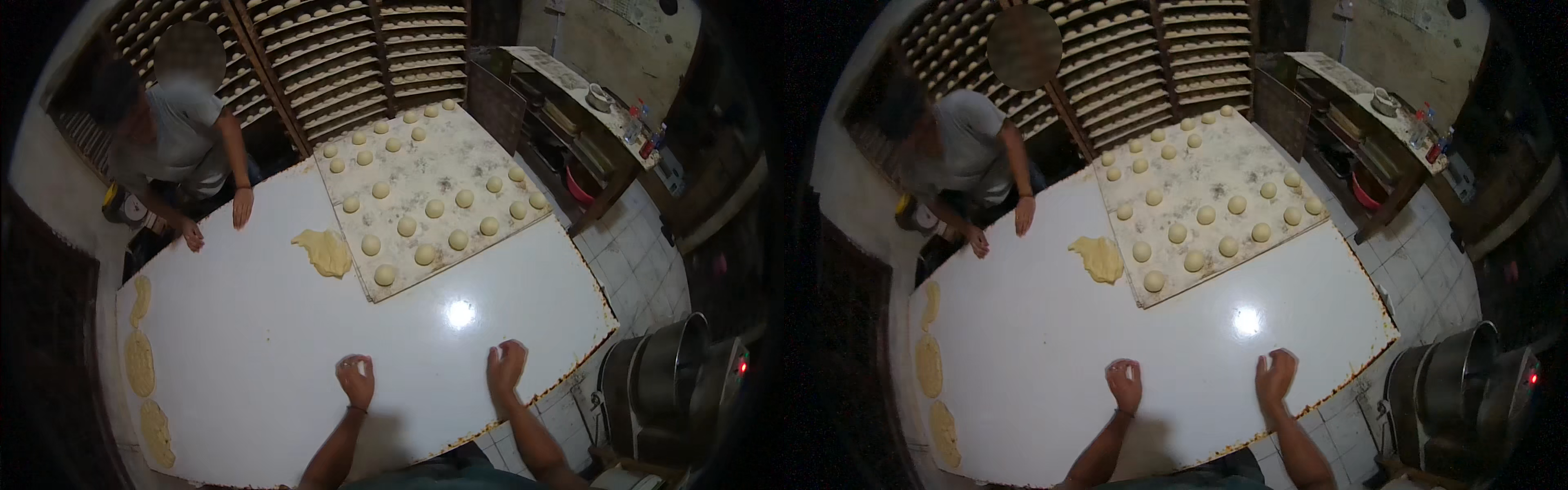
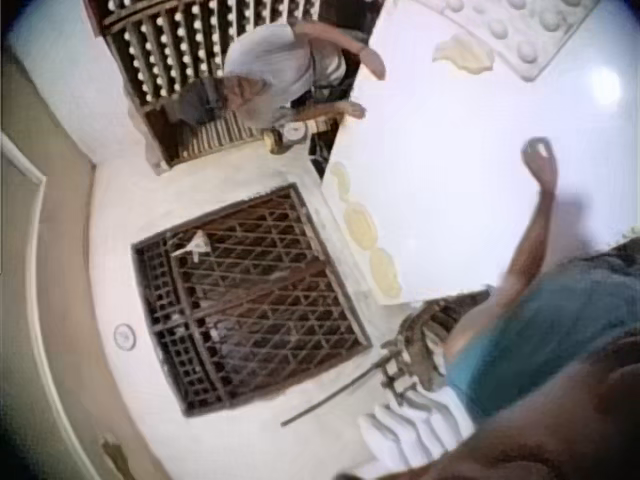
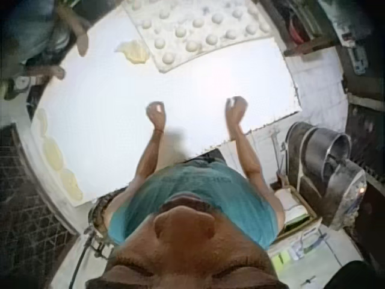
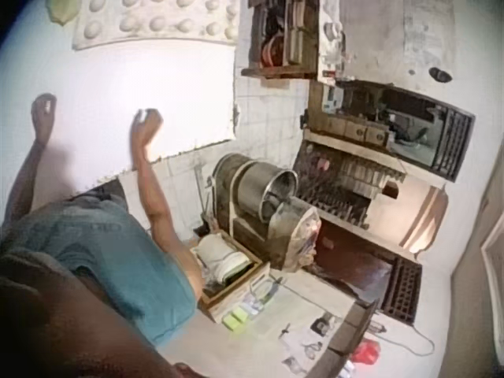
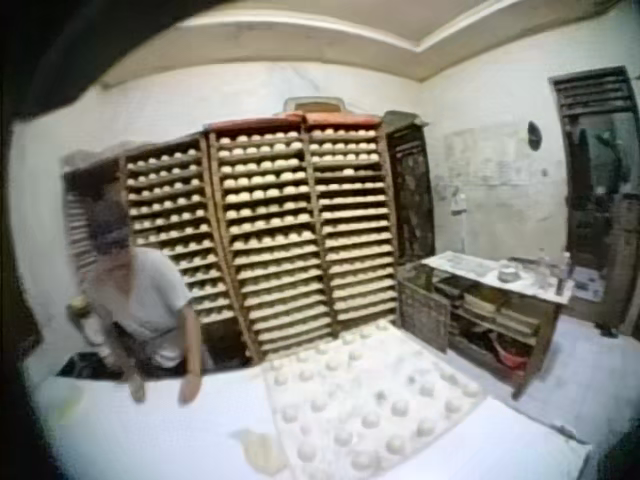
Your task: The person shapes dough by hand on a white table, placing small dough balls onto a board while another person assists at the same workspace.
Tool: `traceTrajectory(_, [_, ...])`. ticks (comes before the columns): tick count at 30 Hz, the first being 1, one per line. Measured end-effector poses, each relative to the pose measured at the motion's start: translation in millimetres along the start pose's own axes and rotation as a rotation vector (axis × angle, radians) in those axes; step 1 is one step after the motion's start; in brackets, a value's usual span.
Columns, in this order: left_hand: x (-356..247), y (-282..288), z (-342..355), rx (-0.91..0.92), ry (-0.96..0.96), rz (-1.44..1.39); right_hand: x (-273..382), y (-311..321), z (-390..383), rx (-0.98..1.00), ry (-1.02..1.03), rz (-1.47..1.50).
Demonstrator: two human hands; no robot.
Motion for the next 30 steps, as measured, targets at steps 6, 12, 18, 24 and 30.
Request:
traceTrajectory(6, [92.7, 40.5, -30.9, 0.197, -0.278, 0.295, -44.3, 44.1, -25.2, 0.392, 0.387, -0.055])
traceTrajectory(12, [2.4, 16.3, -20.9, 0.131, -0.248, 0.004, 7.2, -4.1, -14.6, 0.06, 0.171, -0.014])
traceTrajectory(18, [62.9, 34.9, 41.1, 0.001, -0.085, 0.147, -28.8, 31.2, 31.7, -0.066, 0.111, -0.096])
traceTrajectory(24, [101.7, 44.3, -65.1, 0.185, -0.289, 0.071, -38.4, 27.7, -58.7, 0.152, 0.282, 0.036])
traceTrajectory(30, [41.5, 28.0, 20.4, -0.001, 0.053, -0.087, -4.5, 12.0, -4.7, -0.107, -0.18, -0.053])
Point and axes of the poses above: each hand's wrist, its own z-axis towards the middle knuckle, its own y-axis out of the back of the hand, x = y × z, the point moved 1 cm from there along z, towards the middle knuckle
